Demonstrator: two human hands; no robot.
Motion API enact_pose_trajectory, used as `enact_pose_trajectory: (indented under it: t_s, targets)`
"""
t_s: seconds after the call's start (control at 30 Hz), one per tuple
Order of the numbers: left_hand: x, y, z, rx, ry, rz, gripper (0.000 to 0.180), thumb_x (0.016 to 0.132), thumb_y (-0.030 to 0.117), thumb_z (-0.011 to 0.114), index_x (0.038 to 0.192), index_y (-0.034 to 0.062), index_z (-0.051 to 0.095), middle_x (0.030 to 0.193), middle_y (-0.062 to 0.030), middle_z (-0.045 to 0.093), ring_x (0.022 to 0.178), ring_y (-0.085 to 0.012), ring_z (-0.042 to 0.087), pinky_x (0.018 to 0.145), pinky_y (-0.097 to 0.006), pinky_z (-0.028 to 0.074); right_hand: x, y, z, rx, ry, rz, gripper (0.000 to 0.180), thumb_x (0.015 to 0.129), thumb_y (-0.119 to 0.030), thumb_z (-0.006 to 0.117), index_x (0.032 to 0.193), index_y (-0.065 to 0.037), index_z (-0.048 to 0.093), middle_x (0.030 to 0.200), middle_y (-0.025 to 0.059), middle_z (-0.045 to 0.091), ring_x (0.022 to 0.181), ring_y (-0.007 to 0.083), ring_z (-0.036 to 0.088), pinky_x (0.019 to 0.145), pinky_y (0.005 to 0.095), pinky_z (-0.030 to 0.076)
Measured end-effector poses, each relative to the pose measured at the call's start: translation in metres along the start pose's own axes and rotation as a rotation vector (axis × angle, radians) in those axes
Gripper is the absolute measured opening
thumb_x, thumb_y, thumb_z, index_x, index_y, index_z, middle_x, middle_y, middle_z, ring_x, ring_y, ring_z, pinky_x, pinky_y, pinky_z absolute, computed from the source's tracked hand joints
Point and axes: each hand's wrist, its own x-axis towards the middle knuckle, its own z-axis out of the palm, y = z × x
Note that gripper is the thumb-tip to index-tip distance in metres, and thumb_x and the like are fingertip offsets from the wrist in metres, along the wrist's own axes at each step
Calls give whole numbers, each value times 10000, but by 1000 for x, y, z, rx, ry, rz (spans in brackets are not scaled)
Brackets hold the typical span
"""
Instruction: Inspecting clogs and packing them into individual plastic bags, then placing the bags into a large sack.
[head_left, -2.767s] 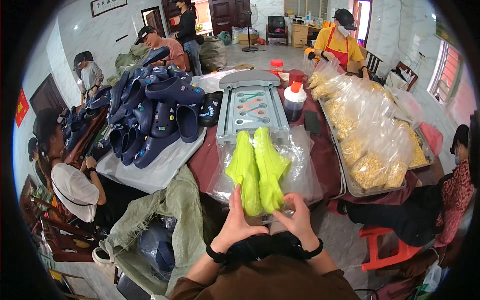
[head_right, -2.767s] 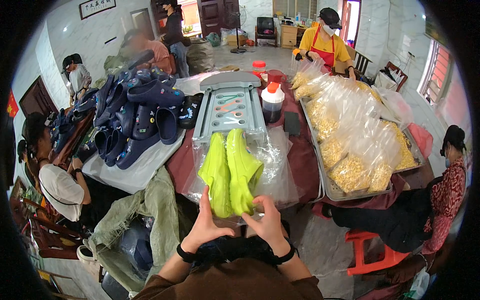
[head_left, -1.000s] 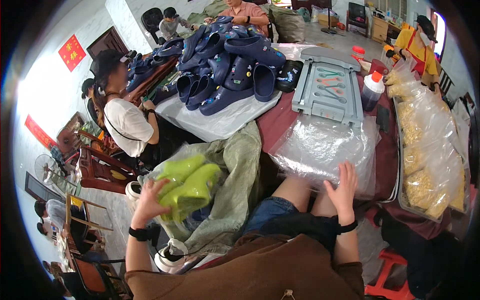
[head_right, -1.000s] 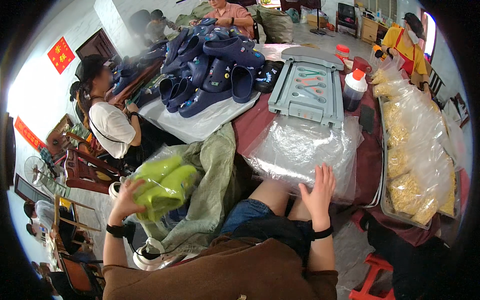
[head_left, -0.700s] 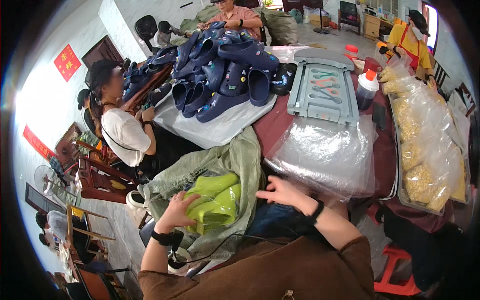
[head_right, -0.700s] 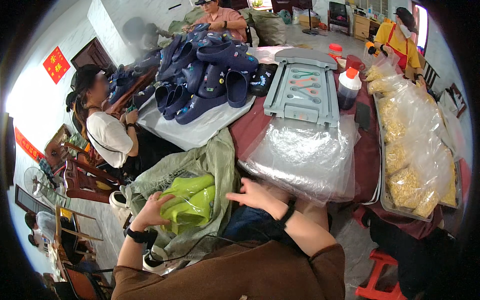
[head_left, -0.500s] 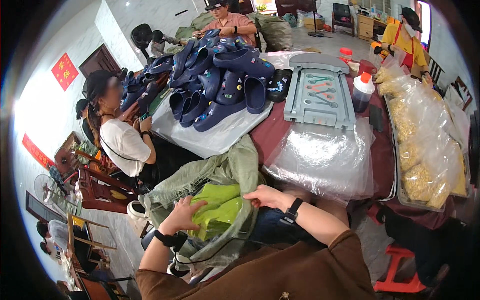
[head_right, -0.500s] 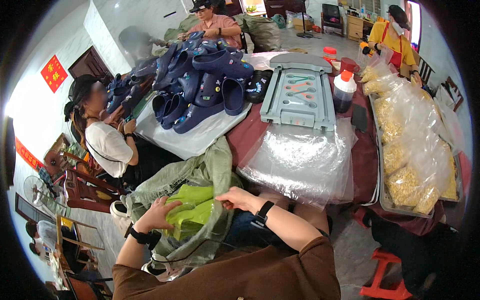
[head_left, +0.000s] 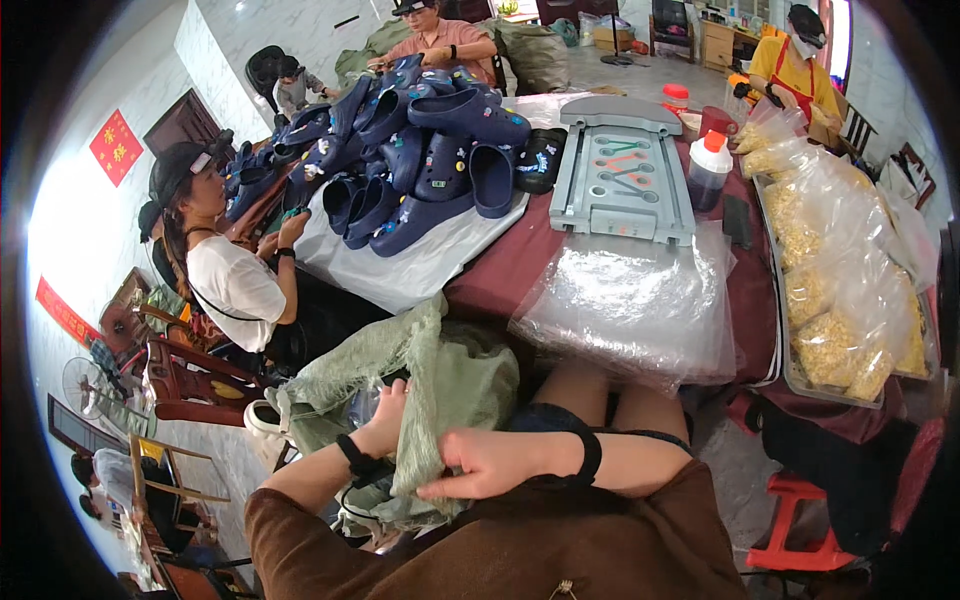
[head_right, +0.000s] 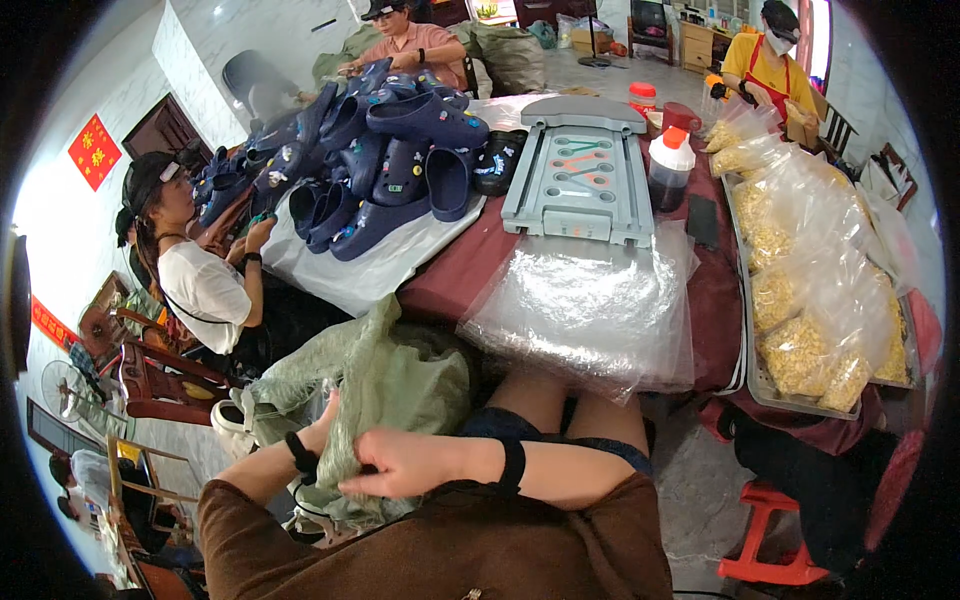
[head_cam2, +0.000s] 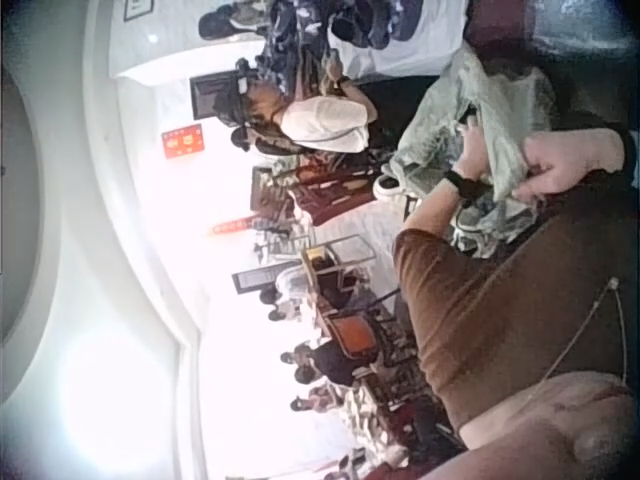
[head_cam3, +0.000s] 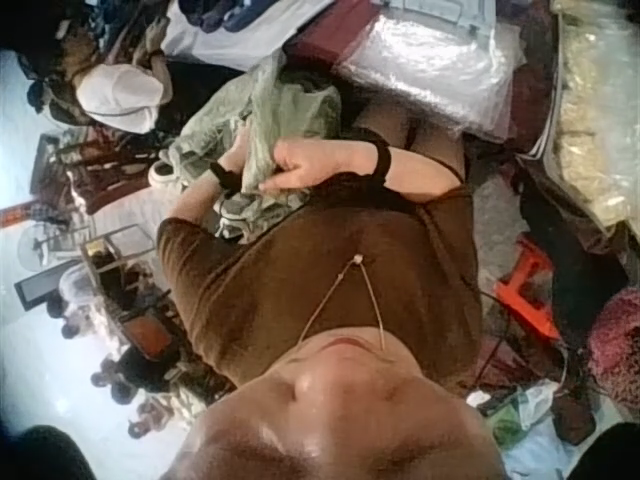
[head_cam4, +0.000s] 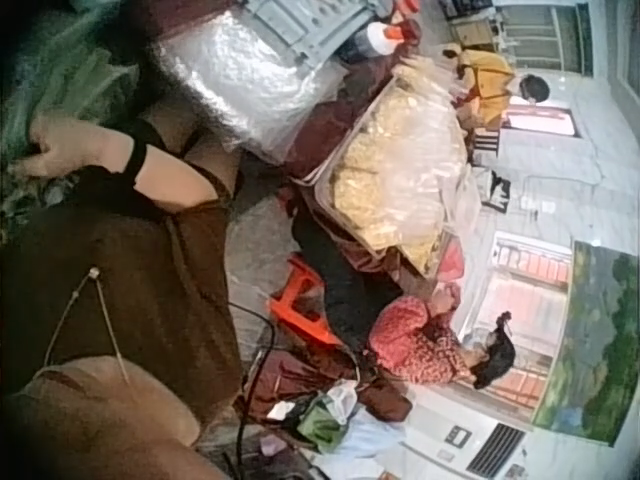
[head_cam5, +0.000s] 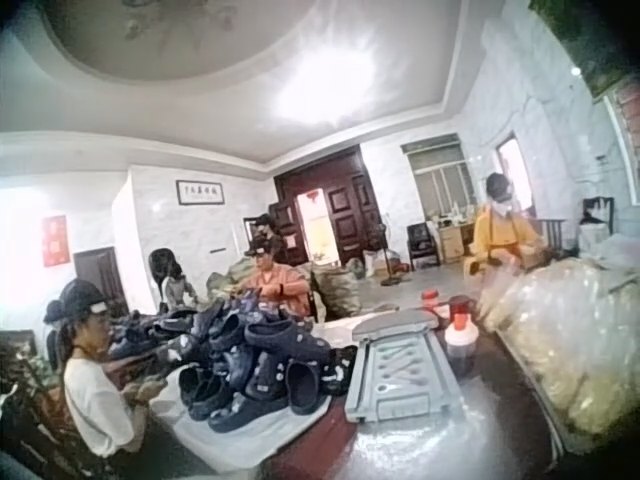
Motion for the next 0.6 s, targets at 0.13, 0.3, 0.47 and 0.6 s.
enact_pose_trajectory:
  t_s: [0.13,0.3,0.47,0.6]
  targets:
    - [2,-39,36,52,41,-142,816,643,400,824,1394,236,550,1314,-238,459,1142,-446,498,955,-525,466,-10,4,13,-98,26,-127,326,972,-279,636,920,43,652,712,211,610,592,294,562,574,410,431]
    - [-14,-56,46,99,61,-293,911,654,289,827,1476,376,445,1318,-219,450,1147,-414,496,958,-506,465,-28,-12,0,9,120,-170,287,989,-235,615,1054,41,658,891,199,678,793,285,624,752,393,492]
    - [-42,-104,110,269,102,-497,1208,621,182,851,1589,416,168,1350,-258,393,1110,-419,498,928,-487,483,-35,-7,-16,29,161,70,329,980,-253,650,1148,30,667,1014,154,724,907,196,647,845,351,504]
    - [-22,-87,163,384,-170,-521,1018,810,297,729,1612,374,107,1458,-347,378,1187,-457,501,918,-548,463,-34,50,-36,7,425,168,365,923,-291,708,1127,11,689,985,151,736,889,176,660,821,348,514]
